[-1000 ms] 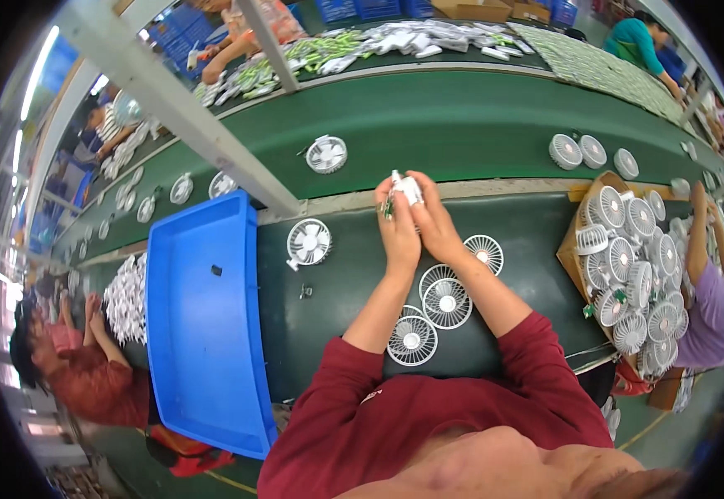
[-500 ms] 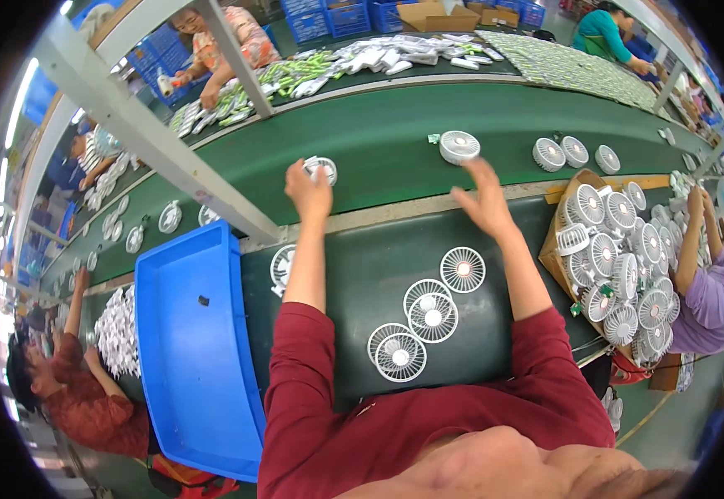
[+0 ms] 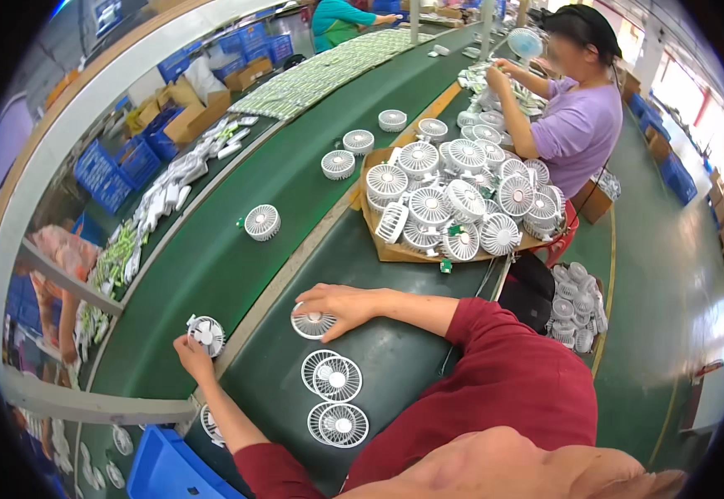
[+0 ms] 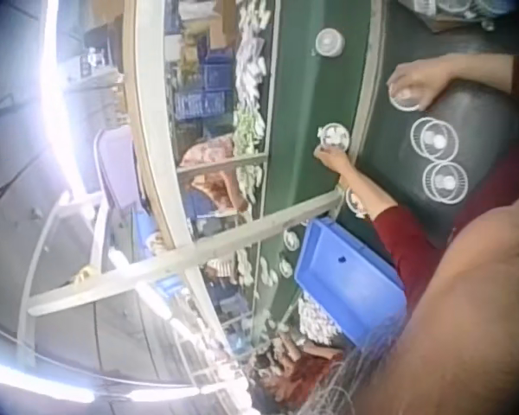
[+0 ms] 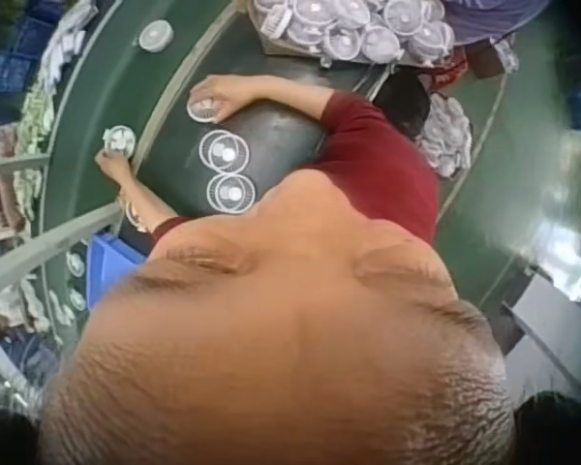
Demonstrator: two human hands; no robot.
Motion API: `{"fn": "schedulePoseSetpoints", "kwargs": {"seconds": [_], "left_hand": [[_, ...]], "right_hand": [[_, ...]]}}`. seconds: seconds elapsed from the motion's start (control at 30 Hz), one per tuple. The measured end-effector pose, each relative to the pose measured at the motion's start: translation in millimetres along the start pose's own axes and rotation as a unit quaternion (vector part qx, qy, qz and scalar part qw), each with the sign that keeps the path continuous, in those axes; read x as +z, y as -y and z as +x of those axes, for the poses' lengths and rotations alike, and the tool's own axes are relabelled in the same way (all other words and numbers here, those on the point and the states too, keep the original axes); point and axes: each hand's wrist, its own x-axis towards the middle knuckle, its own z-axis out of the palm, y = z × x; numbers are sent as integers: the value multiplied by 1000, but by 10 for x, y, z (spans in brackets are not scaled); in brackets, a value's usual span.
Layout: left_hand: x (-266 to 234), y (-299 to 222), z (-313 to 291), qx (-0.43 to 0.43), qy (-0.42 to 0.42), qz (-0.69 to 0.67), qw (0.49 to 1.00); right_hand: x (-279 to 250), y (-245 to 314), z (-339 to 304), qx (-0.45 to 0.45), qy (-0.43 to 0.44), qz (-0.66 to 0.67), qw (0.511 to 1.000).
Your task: The person assembles portable fans by taking plastic fan grilles and fan bodies, snapping the grilles onto the fan housings by hand, and placing the assembled fan components onto the conveyor belt.
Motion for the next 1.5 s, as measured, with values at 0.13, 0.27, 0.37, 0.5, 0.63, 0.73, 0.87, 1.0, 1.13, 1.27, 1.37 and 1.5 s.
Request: {"fn": "schedulePoseSetpoints", "kwargs": {"seconds": [0.13, 0.27, 0.37, 0.5, 0.63, 0.73, 0.87, 1.0, 1.13, 1.27, 1.37, 1.5], "left_hand": [[237, -814, -491, -150, 15, -356, 922], [188, -1430, -874, -246, 79, -596, 760], [40, -1694, -1014, -294, 94, -709, 635], [-75, -1600, -955, -277, 163, -698, 640], [39, -1554, -1061, -322, 124, -696, 630], [74, -1612, -1120, -296, 80, -728, 613], [176, -2003, -1226, -191, -57, -530, 824], [163, -2002, -1283, -81, -135, -489, 858], [4, -1973, -1281, -28, -203, -417, 885], [-198, -1704, -1294, -58, -176, -339, 922], [-375, -1552, -1529, -21, -195, -180, 964], [-808, -1212, -1971, 10, -214, 41, 976]], "right_hand": [[-18, 138, 212, -19, -113, 6, 993], [183, 449, 557, -57, -184, 18, 981], [324, 539, 723, -52, -184, -23, 981], [432, 469, 857, -88, -171, -26, 981], [625, 358, 918, -100, -155, -35, 982], [668, 405, 931, -64, -141, -4, 988], [881, 392, 960, 37, -176, 364, 914], [890, 414, 1020, -9, -175, 302, 937], [901, 750, 1113, -18, -165, 330, 929], [712, 609, 1388, -68, -26, 283, 956], [510, 363, 1701, -88, -64, 141, 984], [408, -153, 1673, -68, -208, -180, 959]]}}
